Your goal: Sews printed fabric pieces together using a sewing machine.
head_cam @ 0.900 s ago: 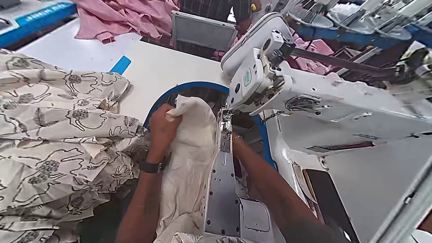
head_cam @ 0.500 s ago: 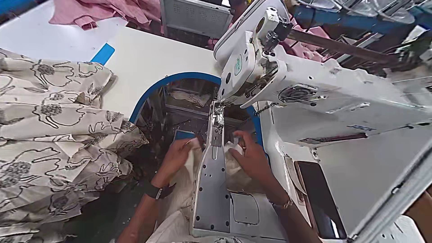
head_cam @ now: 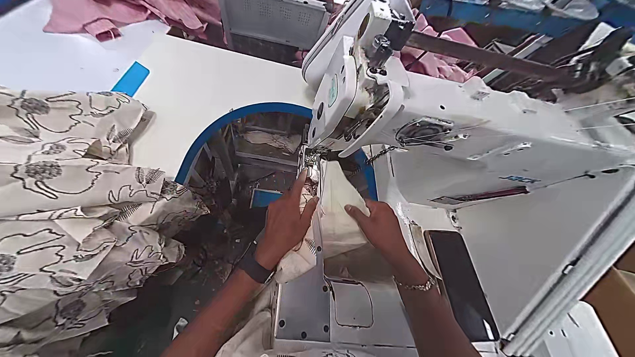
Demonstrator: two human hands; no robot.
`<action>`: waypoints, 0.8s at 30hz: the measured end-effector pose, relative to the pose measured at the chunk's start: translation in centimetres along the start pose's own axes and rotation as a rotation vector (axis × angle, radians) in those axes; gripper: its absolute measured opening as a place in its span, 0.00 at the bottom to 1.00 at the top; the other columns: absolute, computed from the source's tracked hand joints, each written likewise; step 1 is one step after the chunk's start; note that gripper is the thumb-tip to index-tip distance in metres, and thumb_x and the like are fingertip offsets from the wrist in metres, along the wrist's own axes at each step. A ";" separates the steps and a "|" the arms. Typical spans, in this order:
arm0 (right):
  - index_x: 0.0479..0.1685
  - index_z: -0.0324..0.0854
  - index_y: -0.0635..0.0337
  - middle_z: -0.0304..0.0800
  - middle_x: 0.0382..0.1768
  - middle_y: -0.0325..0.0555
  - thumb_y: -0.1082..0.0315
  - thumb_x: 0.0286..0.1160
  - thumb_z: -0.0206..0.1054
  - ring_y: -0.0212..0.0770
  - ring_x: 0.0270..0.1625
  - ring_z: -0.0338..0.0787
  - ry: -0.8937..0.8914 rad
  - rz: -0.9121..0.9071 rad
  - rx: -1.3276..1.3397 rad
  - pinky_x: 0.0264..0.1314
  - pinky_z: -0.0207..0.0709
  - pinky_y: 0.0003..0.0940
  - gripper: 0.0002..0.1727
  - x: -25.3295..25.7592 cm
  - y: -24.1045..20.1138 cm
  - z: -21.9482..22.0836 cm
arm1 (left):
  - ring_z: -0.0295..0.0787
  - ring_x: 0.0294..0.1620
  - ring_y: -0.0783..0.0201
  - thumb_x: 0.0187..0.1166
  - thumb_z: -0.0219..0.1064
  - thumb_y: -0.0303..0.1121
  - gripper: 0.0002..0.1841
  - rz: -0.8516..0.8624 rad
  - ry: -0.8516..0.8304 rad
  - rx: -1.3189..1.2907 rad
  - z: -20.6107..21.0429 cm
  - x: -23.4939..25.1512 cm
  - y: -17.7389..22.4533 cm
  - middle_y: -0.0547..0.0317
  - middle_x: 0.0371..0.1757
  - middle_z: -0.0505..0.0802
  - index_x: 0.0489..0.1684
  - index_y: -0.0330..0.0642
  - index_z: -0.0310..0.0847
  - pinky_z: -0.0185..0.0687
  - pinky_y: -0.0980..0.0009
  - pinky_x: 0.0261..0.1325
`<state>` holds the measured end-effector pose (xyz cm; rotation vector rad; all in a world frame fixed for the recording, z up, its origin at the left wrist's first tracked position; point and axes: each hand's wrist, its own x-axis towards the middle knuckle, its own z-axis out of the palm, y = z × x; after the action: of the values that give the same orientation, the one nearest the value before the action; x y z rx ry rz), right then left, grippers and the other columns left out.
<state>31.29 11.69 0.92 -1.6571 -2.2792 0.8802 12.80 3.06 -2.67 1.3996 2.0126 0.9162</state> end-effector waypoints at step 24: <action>0.14 0.80 0.61 0.75 0.83 0.56 0.67 0.54 0.70 0.41 0.33 0.92 -0.137 -0.684 -0.090 0.25 0.77 0.40 0.09 -0.5 -2.2 1.4 | 0.79 0.80 0.45 0.86 0.54 0.37 0.22 0.437 0.149 0.046 -0.1 0.3 -2.4 0.43 0.77 0.84 0.70 0.32 0.81 0.74 0.53 0.79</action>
<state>29.06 10.26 1.07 -0.7381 -2.7245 0.7359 11.22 2.74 -4.47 1.8917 1.8710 1.1930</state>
